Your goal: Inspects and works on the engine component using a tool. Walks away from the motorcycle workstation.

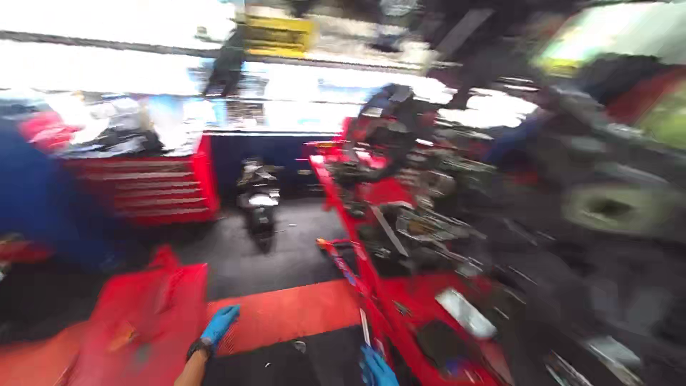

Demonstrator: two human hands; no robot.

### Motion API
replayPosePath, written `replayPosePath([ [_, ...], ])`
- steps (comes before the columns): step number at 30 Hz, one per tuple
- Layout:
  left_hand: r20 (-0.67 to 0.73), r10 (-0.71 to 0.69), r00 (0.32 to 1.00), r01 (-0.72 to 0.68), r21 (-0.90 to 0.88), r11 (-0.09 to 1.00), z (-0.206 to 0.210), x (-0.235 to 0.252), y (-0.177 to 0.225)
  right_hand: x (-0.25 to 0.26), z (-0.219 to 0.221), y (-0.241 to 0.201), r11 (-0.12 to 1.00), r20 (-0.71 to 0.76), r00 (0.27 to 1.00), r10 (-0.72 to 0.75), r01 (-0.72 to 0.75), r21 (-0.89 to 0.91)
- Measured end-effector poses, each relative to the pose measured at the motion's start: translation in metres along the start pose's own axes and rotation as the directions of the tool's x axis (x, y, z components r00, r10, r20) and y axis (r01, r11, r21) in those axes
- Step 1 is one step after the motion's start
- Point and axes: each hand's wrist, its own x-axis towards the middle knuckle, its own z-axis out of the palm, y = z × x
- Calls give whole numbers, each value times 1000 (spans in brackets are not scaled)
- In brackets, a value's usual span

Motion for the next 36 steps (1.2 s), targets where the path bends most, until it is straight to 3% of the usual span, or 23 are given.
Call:
replayPosePath([
  [4,233,29,972,-49,80,996,108,61,94,58,-18,-54,952,-122,992,-39,74,296],
  [7,437,24,899,-89,128,988,195,80,155,87,-27,-95,904,-185,982,-30,106,413],
  [10,677,62,734,-240,172,956,285,85,227,90,-38,-137,850,-231,973,-19,137,508],
  [13,836,138,531,-397,102,912,359,86,317,91,-43,-178,795,-299,953,-53,222,564],
  [16,923,151,354,-413,9,911,413,85,398,107,-45,-212,742,-379,921,-95,319,590],
  [19,960,133,248,-384,-28,923,458,101,456,136,-49,-246,693,-478,869,-124,421,585],
  [24,986,85,141,-392,-24,920,516,148,528,207,-56,-313,639,-637,768,-63,521,566],
  [30,995,52,80,-412,-15,911,570,201,599,290,-73,-391,614,-773,634,37,595,518],
  [36,995,5,99,-423,37,905,602,220,625,328,-88,-422,634,-842,527,112,614,469],
])
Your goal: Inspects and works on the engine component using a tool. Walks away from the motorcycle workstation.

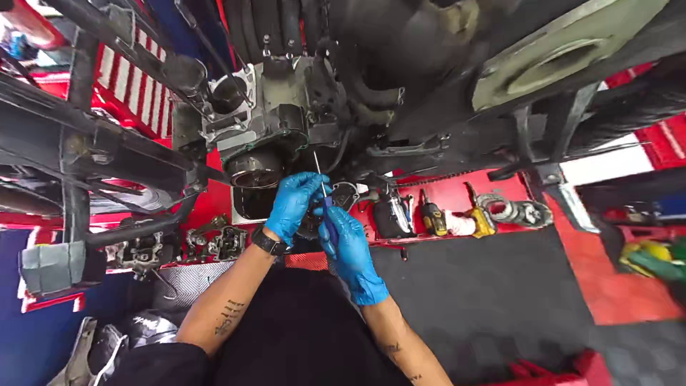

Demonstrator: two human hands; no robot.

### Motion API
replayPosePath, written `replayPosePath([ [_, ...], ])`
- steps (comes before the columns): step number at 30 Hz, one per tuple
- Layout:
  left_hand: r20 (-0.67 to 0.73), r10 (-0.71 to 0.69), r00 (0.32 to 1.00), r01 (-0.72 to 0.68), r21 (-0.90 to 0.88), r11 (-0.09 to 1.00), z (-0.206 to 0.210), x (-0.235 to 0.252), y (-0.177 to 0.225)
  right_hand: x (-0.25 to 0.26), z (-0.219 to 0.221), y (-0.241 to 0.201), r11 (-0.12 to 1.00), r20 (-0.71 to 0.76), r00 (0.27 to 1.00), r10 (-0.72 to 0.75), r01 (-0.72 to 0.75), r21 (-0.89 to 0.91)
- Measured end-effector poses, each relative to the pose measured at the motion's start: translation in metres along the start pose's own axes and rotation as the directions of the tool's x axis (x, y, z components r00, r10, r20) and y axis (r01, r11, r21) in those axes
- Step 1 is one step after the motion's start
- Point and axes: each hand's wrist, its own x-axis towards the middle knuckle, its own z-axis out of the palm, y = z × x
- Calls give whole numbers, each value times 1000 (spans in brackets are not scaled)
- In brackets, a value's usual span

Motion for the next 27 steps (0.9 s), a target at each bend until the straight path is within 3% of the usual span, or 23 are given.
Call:
replayPosePath([
  [9,49,-27,998,27,-10,1000,-13,10,1,7,23,3,1000,-117,993,21,-21,6],
  [23,44,-34,998,36,-31,999,-12,9,4,7,27,1,999,-148,989,23,-18,30],
  [25,39,-40,998,41,-35,999,-12,8,4,6,27,-1,992,-116,990,75,-62,112],
  [27,37,-33,999,35,-50,998,-12,8,4,6,25,-4,934,-4,983,183,-172,313],
])
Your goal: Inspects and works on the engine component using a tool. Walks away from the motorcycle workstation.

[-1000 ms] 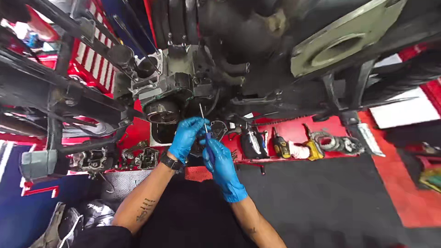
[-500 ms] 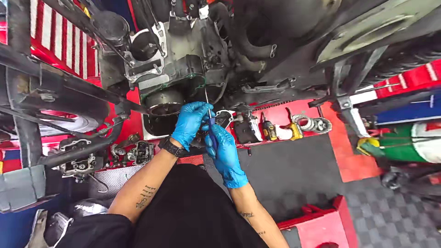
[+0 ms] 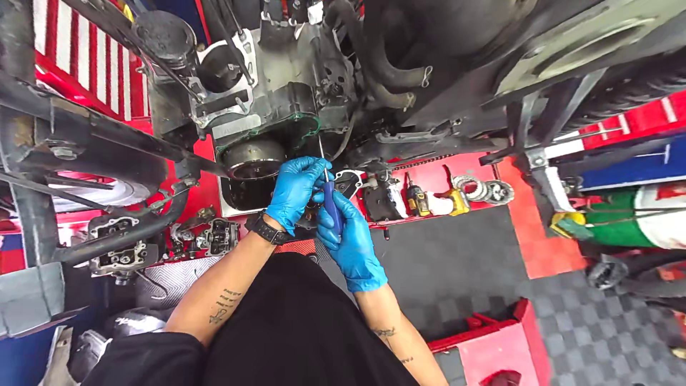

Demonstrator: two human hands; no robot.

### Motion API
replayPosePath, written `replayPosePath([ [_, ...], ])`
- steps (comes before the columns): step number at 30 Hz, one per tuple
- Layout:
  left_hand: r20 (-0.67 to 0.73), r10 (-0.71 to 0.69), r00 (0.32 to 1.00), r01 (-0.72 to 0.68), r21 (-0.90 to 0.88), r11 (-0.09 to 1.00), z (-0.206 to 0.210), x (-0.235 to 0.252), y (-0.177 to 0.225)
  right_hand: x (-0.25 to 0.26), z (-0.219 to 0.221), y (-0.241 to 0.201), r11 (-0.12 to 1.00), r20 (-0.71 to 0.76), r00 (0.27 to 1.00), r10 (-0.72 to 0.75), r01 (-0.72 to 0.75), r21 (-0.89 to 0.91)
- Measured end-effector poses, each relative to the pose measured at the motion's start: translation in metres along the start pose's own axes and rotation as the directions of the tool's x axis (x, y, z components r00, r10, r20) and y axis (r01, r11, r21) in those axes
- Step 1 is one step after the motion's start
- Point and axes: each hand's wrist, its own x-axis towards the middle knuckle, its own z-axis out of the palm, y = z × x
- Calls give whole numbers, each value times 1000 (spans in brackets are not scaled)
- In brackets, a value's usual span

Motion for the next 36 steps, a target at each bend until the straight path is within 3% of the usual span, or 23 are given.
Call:
replayPosePath([
  [2,-1,3,1000,-3,-15,1000,0,-2,1,1,-4,0,972,132,988,79,-106,211],
  [5,11,-4,1000,4,-23,1000,-1,-1,1,3,-2,2,955,162,983,89,-130,267],
  [7,22,-11,1000,11,-28,1000,-2,-1,1,2,5,1,981,46,997,59,-66,181],
  [10,34,-29,999,31,-46,998,-1,-2,3,1,12,-2,994,-113,989,-98,92,-61],
  [15,44,-53,998,57,-83,995,3,-1,4,0,19,-4,895,-176,926,-333,253,-367],
  [19,44,-28,999,30,-40,999,-1,0,-1,4,21,13,823,-151,880,-451,344,-453],
  [21,40,-11,999,12,-35,999,-2,0,-2,4,23,14,899,-155,925,-347,281,-335],
  [24,29,-1,1000,1,-11,1000,-4,-3,-1,2,22,6,995,-47,997,-64,60,-81],
  [28,84,-54,995,52,22,998,-10,-21,-8,4,15,-3,986,130,985,110,-124,109],
  [30,64,-143,988,149,-97,984,-1,-41,-17,6,12,-6,984,162,978,133,-150,98],
  [33,-4,-282,959,265,-331,906,24,-65,-16,6,16,-7,989,69,987,144,-145,-4],
  [36,-42,-340,939,305,-349,886,32,-61,-14,4,23,-6,988,-58,994,91,-97,-119],
])
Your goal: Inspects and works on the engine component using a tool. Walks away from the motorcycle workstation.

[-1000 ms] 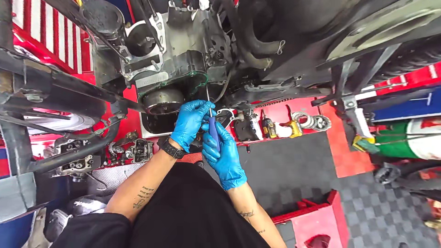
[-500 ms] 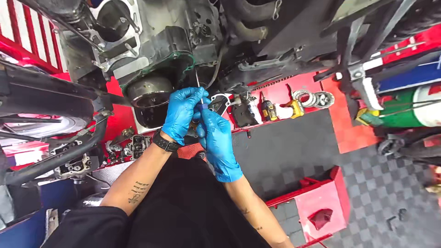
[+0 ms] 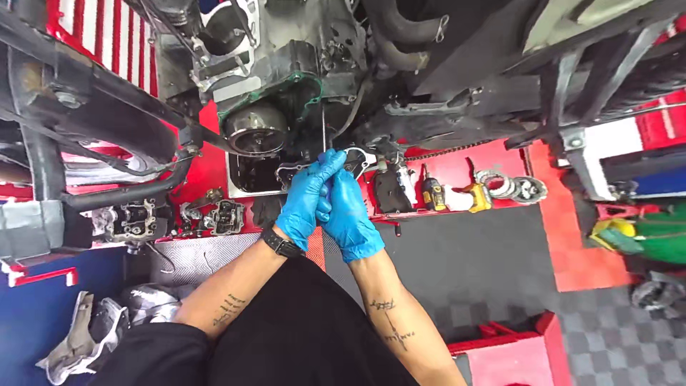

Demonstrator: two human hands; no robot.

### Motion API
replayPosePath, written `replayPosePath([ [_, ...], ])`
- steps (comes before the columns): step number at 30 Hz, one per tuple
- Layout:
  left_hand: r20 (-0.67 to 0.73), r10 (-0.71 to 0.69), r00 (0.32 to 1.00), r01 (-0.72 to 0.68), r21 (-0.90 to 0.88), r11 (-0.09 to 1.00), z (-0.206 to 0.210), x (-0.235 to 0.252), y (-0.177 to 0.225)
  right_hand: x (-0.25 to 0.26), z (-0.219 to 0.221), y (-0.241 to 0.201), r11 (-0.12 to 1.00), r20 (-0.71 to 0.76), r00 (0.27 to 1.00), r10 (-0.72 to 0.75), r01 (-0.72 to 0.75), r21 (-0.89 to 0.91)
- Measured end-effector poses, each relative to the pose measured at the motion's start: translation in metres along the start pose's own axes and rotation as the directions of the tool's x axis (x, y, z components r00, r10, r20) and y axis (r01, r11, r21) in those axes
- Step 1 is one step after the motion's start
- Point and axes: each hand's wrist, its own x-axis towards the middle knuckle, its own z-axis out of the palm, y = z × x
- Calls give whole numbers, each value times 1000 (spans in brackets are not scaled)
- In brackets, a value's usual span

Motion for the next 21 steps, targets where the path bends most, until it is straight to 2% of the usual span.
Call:
replayPosePath([
  [4,39,-23,999,25,-62,998,-2,6,1,1,7,0,995,-69,996,-51,45,-88],
  [7,82,-15,997,27,-146,989,-3,10,-1,2,10,0,993,-88,992,-86,78,-88],
  [10,143,42,989,-12,-206,979,-7,14,-6,4,12,4,989,-132,984,-121,109,-97],
  [12,217,106,970,-40,-287,957,-12,21,-14,8,14,7,959,-165,961,-221,183,-216],
  [14,313,139,940,-12,-375,927,-14,28,-22,10,13,8,884,-179,926,-333,241,-401],
  [17,403,129,906,67,-436,898,-12,33,-31,9,7,4,721,-170,888,-426,220,-657],
  [19,430,174,886,-15,-349,937,-14,37,-28,8,1,1,565,-158,857,-491,175,-807],
  [21,427,229,875,-163,-186,969,-16,43,-18,4,-4,1,398,-158,810,-564,99,-912],
])
